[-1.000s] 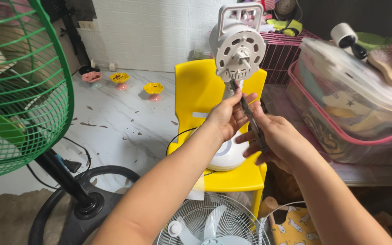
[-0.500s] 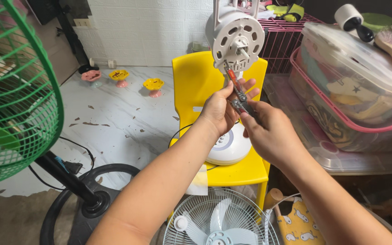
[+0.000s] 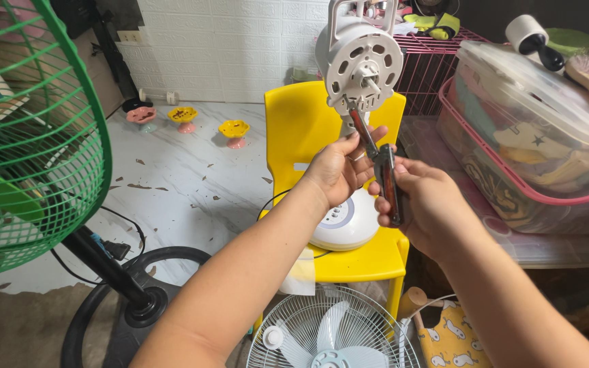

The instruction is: The person uses a multi-tool to tighten a central screw on the rear hub of a white electric fan. After securing the hub, they wipe it with a tissue, then attach the front wire cage and secure it by hand.

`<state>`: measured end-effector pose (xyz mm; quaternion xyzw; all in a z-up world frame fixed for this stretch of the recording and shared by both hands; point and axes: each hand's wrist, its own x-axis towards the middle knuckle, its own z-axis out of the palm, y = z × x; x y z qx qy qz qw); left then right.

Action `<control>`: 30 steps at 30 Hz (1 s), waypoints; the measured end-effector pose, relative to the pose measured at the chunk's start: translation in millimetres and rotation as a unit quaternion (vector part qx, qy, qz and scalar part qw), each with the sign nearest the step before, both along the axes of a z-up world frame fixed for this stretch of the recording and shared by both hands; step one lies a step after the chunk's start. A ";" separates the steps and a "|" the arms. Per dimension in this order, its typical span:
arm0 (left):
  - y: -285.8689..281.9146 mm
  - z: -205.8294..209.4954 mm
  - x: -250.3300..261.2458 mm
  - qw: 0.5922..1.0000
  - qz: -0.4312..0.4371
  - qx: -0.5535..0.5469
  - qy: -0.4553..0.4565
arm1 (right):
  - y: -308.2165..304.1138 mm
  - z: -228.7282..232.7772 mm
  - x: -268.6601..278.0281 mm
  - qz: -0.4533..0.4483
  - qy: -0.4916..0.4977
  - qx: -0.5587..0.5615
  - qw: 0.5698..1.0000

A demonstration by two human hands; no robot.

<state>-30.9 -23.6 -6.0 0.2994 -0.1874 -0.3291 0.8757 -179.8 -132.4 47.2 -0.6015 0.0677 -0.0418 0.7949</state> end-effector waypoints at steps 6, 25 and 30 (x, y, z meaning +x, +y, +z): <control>-7.7 -7.9 18.7 0.998 0.033 0.042 0.036 | -3.7 0.2 -2.1 -0.031 0.057 -0.064 0.996; -12.5 -3.7 5.9 0.999 0.019 0.034 0.035 | -3.9 -8.5 1.0 -0.121 -0.145 -0.341 0.921; -14.5 8.3 1.9 0.999 0.021 0.013 0.020 | 1.7 0.3 -3.0 -0.209 -0.113 -0.476 0.847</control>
